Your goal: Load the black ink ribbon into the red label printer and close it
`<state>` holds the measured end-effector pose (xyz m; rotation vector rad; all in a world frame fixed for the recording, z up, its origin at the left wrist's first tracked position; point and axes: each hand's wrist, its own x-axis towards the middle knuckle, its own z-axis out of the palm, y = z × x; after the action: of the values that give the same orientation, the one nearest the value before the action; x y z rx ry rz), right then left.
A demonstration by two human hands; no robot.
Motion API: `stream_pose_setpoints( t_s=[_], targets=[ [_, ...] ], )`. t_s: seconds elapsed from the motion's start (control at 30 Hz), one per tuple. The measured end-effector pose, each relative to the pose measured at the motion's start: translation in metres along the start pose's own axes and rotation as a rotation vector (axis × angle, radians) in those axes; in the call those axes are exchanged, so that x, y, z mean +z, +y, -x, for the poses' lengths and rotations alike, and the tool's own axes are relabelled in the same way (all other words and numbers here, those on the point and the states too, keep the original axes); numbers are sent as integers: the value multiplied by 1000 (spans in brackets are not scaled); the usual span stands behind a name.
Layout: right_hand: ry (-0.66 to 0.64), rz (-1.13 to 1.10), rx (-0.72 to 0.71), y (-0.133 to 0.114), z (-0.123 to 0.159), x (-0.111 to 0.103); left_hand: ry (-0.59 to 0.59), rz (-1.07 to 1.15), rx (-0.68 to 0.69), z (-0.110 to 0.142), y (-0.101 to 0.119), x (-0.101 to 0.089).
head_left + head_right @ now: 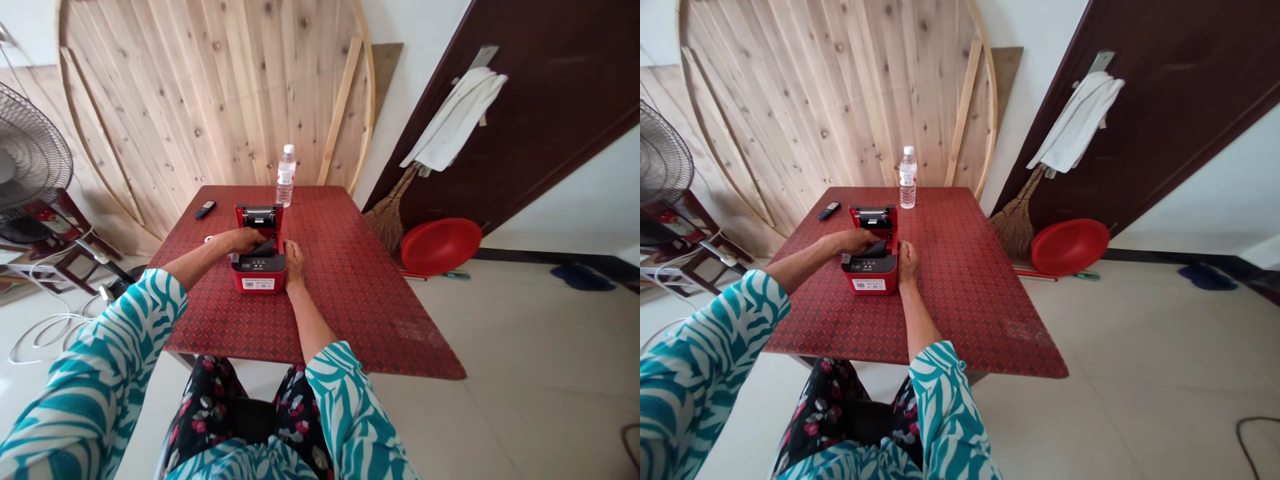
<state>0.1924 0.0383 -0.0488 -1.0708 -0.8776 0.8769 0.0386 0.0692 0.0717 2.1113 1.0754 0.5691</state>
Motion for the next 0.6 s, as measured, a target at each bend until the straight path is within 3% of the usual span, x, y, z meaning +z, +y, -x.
stream_pose_setpoints(
  t_s=[0.23, 0.37, 0.6],
  targets=[
    [0, -60, 40, 9, -3, 1, -157, -272, -113, -4, 3, 3],
    [-9, -44, 17, 8, -2, 0, -39, -252, -6, 2, 4, 0],
    [-35, -52, 22, 6, -1, -2, 160, -214, -41, 19, 9, 3]
  ],
)
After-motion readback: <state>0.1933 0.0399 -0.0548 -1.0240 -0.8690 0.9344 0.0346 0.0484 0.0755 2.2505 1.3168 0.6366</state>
